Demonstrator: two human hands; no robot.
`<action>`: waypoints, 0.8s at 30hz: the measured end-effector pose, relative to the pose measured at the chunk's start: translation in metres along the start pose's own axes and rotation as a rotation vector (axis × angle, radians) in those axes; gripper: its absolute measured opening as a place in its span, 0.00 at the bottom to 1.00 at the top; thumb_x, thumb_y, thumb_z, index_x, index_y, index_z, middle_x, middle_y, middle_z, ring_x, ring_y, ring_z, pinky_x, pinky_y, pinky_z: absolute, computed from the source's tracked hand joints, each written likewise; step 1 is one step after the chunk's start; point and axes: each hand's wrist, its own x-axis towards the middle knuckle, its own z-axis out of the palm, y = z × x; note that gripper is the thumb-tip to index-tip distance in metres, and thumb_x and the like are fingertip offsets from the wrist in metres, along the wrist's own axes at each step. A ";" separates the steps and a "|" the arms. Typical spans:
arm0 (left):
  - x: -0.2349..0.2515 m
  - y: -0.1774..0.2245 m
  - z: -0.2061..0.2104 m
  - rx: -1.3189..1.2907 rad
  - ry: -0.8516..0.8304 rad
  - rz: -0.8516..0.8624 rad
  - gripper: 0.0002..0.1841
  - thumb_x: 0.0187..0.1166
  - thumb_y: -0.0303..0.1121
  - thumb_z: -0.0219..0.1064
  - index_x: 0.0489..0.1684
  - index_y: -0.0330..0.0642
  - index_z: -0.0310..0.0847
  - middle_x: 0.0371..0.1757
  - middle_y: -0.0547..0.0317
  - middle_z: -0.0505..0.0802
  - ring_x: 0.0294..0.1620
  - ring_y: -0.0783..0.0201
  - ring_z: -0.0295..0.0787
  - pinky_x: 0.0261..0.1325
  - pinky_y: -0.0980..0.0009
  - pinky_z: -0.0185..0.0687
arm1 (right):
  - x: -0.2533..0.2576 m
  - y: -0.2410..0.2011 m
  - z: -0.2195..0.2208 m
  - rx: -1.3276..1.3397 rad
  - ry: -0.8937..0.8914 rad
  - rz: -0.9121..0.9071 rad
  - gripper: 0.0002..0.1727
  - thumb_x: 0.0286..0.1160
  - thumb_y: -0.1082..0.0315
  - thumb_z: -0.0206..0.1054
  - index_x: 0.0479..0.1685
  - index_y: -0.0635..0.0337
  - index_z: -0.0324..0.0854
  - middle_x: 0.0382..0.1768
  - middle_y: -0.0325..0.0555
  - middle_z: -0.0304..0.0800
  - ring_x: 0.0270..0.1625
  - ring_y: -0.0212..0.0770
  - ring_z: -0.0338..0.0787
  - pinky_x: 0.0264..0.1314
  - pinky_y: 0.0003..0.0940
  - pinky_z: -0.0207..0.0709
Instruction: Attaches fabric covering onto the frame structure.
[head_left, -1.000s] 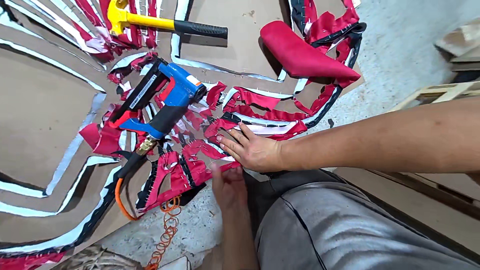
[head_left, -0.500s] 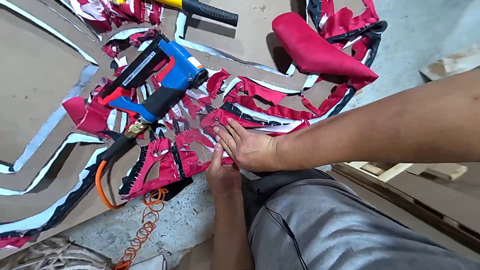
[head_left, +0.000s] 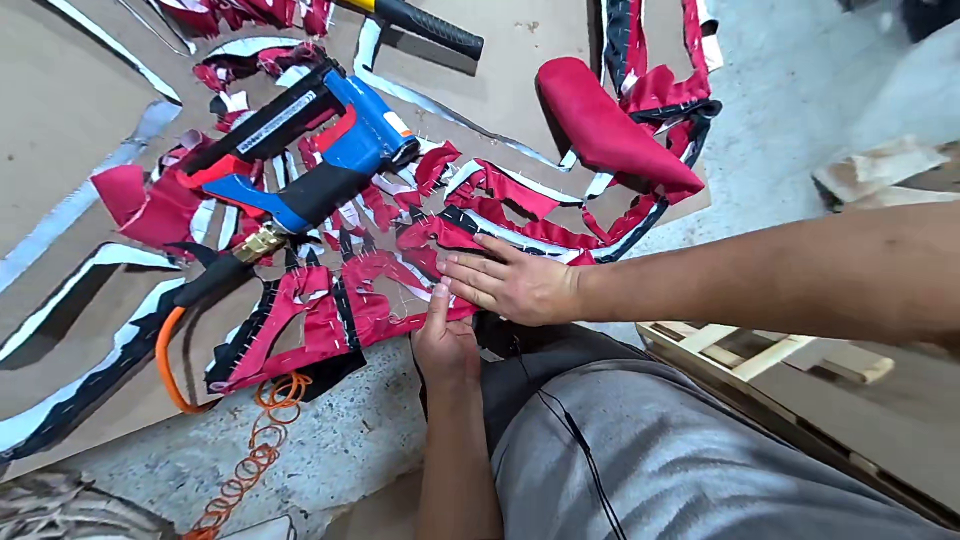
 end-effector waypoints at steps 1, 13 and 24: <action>-0.002 0.001 0.000 0.019 -0.002 -0.016 0.16 0.87 0.31 0.64 0.69 0.36 0.76 0.61 0.48 0.91 0.62 0.55 0.90 0.67 0.54 0.87 | 0.002 0.004 0.002 0.010 0.024 -0.024 0.37 0.78 0.74 0.62 0.90 0.67 0.58 0.92 0.59 0.56 0.93 0.56 0.58 0.92 0.62 0.50; -0.004 0.012 0.002 0.005 -0.019 -0.008 0.11 0.85 0.26 0.64 0.61 0.35 0.80 0.50 0.46 0.94 0.48 0.55 0.95 0.54 0.55 0.93 | 0.013 0.002 -0.031 -0.088 -0.153 -0.120 0.30 0.87 0.74 0.50 0.87 0.78 0.56 0.89 0.72 0.57 0.90 0.67 0.61 0.84 0.68 0.60; -0.006 0.015 0.000 -0.011 -0.057 -0.011 0.11 0.85 0.28 0.64 0.59 0.35 0.82 0.51 0.47 0.94 0.49 0.57 0.95 0.54 0.57 0.93 | 0.029 -0.008 -0.065 -0.098 -0.450 -0.090 0.29 0.91 0.76 0.43 0.89 0.78 0.49 0.92 0.72 0.45 0.94 0.69 0.49 0.87 0.73 0.50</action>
